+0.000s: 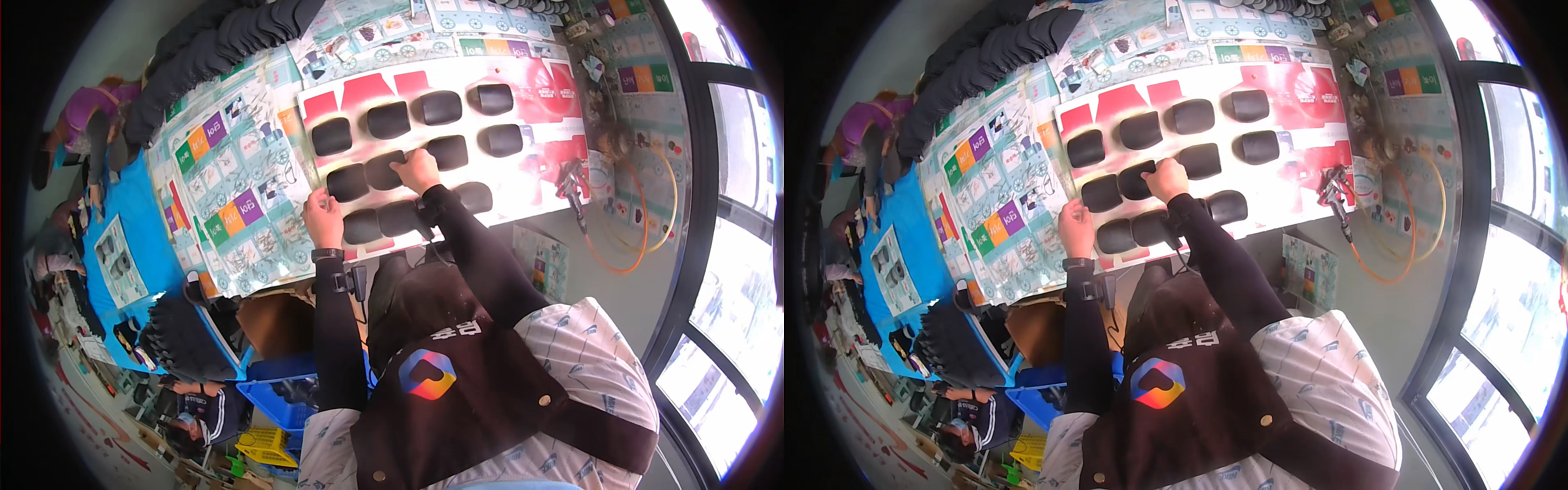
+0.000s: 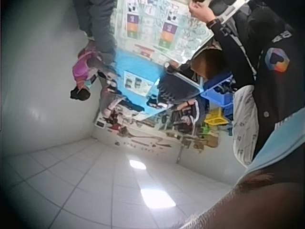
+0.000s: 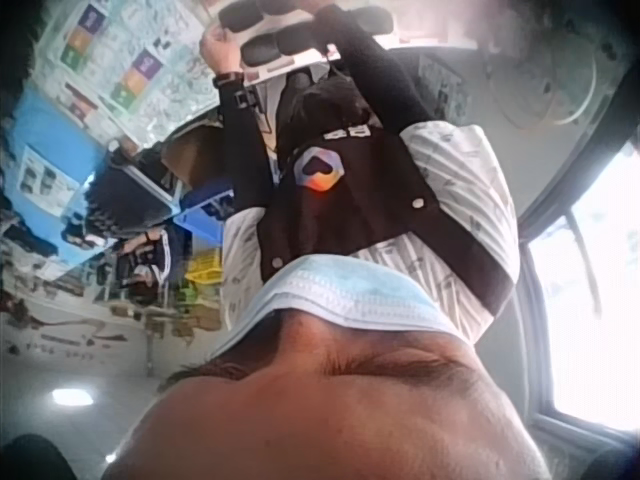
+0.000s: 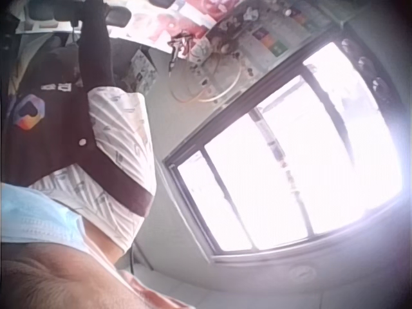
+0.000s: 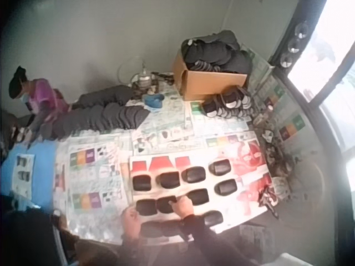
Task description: The person takes black shoe parts from a blue bin, arranges them on a template, and applies a substance using a pneumatic spray tool.
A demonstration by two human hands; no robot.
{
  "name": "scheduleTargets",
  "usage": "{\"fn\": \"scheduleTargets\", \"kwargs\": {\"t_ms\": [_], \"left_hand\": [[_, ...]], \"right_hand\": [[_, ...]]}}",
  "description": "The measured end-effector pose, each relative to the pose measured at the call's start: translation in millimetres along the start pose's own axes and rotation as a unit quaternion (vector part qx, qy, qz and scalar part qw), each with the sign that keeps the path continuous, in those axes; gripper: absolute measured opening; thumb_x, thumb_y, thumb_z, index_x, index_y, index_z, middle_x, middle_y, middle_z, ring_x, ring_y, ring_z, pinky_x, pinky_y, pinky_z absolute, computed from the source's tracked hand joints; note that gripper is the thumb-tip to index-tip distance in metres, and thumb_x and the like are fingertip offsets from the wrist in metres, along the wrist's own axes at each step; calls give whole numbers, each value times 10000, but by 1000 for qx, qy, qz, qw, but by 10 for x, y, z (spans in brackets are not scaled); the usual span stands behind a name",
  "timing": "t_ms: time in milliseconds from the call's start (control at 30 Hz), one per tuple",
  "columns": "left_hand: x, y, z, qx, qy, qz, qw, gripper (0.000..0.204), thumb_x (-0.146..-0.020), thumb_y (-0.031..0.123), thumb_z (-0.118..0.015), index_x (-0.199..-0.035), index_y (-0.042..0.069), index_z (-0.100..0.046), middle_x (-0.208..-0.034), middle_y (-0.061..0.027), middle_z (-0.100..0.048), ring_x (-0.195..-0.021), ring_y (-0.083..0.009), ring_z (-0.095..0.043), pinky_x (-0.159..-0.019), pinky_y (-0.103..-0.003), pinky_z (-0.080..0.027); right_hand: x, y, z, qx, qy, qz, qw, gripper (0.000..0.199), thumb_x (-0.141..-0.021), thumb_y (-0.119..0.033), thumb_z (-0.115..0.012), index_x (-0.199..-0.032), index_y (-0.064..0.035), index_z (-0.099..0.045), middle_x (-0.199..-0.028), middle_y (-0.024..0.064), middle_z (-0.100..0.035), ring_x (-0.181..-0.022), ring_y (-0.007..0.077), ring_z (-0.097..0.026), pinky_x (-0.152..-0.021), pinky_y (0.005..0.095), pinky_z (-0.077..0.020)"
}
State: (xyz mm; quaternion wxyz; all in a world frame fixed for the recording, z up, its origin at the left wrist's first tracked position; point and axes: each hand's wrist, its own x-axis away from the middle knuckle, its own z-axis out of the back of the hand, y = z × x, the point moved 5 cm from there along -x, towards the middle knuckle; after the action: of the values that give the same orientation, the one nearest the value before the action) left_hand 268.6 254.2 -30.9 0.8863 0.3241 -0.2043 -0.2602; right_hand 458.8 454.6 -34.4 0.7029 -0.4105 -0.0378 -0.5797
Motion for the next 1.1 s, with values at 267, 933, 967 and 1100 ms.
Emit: {"fn": "scheduleTargets", "kwargs": {"t_ms": [267,933,967,1100], "left_hand": [[-23,40,-98,-1,-19,17,1000,311,-877,143,-721,-1170,61,-655,-1066,-112,-706,-959,-296,-638,-876,-429,-511],[-67,-59,144,-13,13,26,999,282,-900,157,-703,-1158,49,-669,-1000,-99,-704,-840,-255,-645,-791,-391,-525],[-73,-64,147,-15,15,28,999,282,-900,157,-703,-1158,49,-669,-1000,-99,-704,-840,-255,-645,-791,-391,-525],[-91,-1,129,-3,19,23,1000,280,-904,151,-697,-1163,47,-669,-1002,-98,-705,-843,-251,-647,-793,-386,-527]], "right_hand": [[-40,146,-81,-54,-12,-20,998,389,-820,-337,-814,-928,29,-736,-955,245,-728,-952,405,-709,-879,466,-557],[170,620,653,-103,-7,-42,994,312,-838,-272,-800,-839,29,-720,-667,164,-697,-601,271,-706,-657,396,-551],[144,616,606,-97,-8,-37,995,305,-842,-265,-797,-843,30,-720,-662,158,-699,-598,260,-710,-654,392,-554],[58,675,566,-106,9,6,994,286,-877,-235,-785,-855,38,-702,-633,117,-671,-520,178,-661,-528,354,-520]]}}
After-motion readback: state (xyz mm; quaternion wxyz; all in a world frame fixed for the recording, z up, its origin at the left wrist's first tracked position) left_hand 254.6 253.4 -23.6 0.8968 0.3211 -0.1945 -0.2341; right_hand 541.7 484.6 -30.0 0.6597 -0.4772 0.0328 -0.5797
